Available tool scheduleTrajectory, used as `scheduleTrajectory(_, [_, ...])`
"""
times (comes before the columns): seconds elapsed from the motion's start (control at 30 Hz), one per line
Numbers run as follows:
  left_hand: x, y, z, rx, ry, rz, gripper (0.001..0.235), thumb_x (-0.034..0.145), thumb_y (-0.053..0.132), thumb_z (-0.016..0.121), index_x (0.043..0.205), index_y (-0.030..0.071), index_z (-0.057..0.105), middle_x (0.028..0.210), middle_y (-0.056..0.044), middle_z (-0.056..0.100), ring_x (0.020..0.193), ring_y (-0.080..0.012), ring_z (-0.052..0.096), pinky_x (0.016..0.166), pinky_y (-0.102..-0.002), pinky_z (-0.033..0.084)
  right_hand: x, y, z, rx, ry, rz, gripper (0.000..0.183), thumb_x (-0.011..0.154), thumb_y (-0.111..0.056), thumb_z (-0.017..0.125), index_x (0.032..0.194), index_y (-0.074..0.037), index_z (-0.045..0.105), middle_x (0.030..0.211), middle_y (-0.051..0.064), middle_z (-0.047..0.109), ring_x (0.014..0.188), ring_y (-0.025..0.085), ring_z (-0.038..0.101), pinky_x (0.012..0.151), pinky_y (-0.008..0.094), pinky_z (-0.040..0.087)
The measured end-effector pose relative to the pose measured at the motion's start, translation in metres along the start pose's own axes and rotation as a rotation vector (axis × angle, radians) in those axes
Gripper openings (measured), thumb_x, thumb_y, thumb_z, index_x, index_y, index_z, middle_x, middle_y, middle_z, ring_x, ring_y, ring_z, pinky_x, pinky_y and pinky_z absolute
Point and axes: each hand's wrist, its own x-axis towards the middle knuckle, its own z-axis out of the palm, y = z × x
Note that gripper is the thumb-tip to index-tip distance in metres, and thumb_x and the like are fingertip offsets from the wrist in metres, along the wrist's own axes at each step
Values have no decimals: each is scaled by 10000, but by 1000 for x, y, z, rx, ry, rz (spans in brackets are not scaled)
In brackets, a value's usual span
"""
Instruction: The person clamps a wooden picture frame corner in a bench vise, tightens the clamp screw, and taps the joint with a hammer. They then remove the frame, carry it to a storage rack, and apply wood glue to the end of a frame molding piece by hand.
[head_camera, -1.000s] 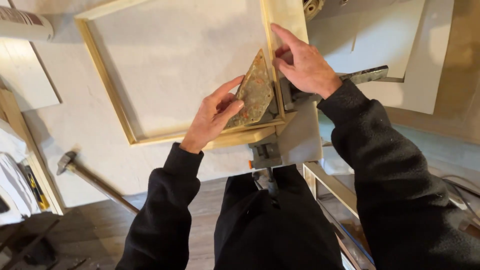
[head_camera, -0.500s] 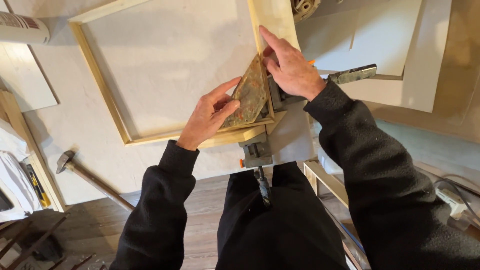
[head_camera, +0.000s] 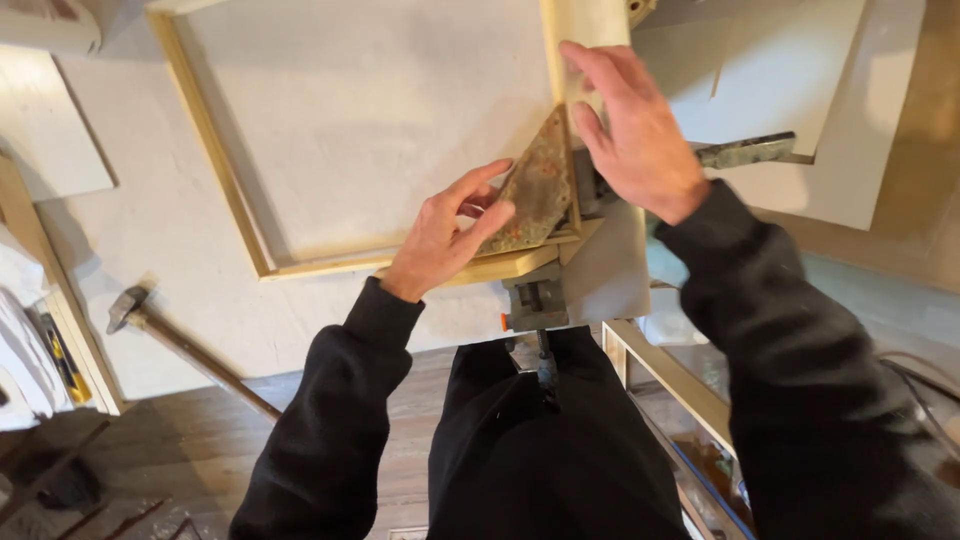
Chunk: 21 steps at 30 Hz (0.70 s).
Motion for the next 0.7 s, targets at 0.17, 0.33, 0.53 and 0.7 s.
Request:
scheduleTrajectory(0.17, [-56, -2, -25, 685, 68, 391, 750, 734, 272, 861, 1379, 51, 548, 1270, -153, 647, 1162, -342, 597, 1000, -469, 450, 1, -22, -11, -257, -240, -552, 706, 860, -407, 743, 1470, -126, 525, 1485, 124, 529, 1428, 356, 467, 1197, 554, 309])
scheduleTrajectory(0.33, [-71, -47, -25, 789, 80, 358, 648, 733, 29, 762, 1360, 64, 601, 1309, -100, 660, 1184, -305, 612, 1076, -475, 442, 18, -40, 2, -481, -502, -597, 880, 657, -500, 833, 1429, -176, 563, 1454, 131, 521, 1390, 351, 434, 1165, 613, 173])
scheduleTrajectory(0.53, [-72, -66, -26, 783, 139, 408, 573, 746, -54, 713, 1299, 89, 663, 1279, -51, 699, 1185, -242, 656, 1160, -496, 412, 13, -50, 3, -589, -629, -481, 847, 647, -441, 866, 1431, -292, 583, 1375, 76, 567, 1296, 249, 504, 1216, 606, 156])
scheduleTrajectory(0.7, [-71, -70, -26, 779, 104, 435, 576, 732, -46, 721, 1289, 92, 666, 1271, -39, 703, 1186, -219, 662, 1195, -528, 370, 3, -51, 7, -650, -571, -500, 831, 638, -406, 875, 1412, -299, 592, 1351, 71, 583, 1259, 237, 530, 1220, 598, 184])
